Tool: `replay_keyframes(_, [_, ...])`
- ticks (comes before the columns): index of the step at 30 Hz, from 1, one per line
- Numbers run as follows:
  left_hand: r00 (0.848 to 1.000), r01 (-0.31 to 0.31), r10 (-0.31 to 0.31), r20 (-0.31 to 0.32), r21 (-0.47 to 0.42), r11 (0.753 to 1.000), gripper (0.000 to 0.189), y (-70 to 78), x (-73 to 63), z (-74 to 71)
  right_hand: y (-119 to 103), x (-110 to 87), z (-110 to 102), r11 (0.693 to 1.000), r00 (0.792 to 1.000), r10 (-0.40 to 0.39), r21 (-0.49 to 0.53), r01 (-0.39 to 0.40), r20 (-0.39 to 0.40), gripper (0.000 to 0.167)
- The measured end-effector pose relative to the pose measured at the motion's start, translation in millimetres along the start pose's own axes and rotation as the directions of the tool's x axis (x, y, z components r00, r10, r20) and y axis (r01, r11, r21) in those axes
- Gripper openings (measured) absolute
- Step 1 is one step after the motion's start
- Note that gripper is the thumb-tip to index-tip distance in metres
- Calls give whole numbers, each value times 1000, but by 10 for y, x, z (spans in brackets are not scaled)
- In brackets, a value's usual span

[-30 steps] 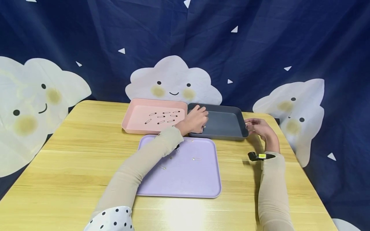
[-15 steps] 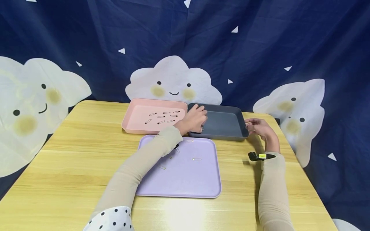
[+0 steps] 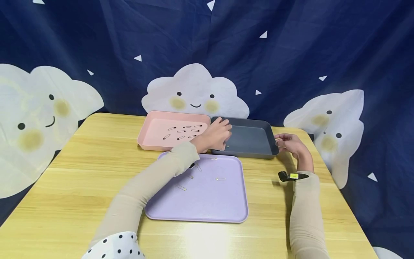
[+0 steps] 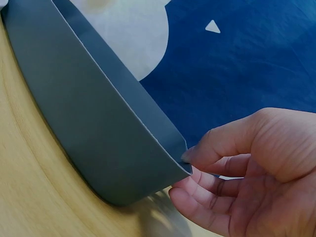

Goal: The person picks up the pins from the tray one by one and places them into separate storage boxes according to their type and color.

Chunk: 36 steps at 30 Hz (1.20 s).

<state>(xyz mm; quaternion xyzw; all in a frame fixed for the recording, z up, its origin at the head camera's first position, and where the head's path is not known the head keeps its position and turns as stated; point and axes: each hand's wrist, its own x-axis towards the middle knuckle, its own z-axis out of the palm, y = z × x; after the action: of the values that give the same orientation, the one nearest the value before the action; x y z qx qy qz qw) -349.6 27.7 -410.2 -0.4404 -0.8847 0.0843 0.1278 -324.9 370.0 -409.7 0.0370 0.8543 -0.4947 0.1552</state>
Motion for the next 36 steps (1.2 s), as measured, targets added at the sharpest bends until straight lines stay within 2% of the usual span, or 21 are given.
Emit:
replay_keyframes(11, [990,-96,95,-104,-4,995,7,59,-192,-198,80,10,-15,999,1000,-23,-29,23,-4,52])
replay_keyframes(16, [986,-137,135,-98,-15,990,5,136,-256,-279,75,7,-16,999,1000,-24,-21,24,-3,51])
replay_keyframes(23, [975,-210,211,-68,15,978,13,299,-380,-350,80,44,-17,1000,1000,-22,-19,23,10,52])
replay_keyframes(28, [966,-249,248,-71,-12,968,14,385,-479,-347,60,27,-19,999,1000,-23,-25,23,7,50])
replay_keyframes(36, [956,-291,285,-74,-78,954,16,469,-622,-267,38,-12,-6,998,1000,-26,-49,27,15,51])
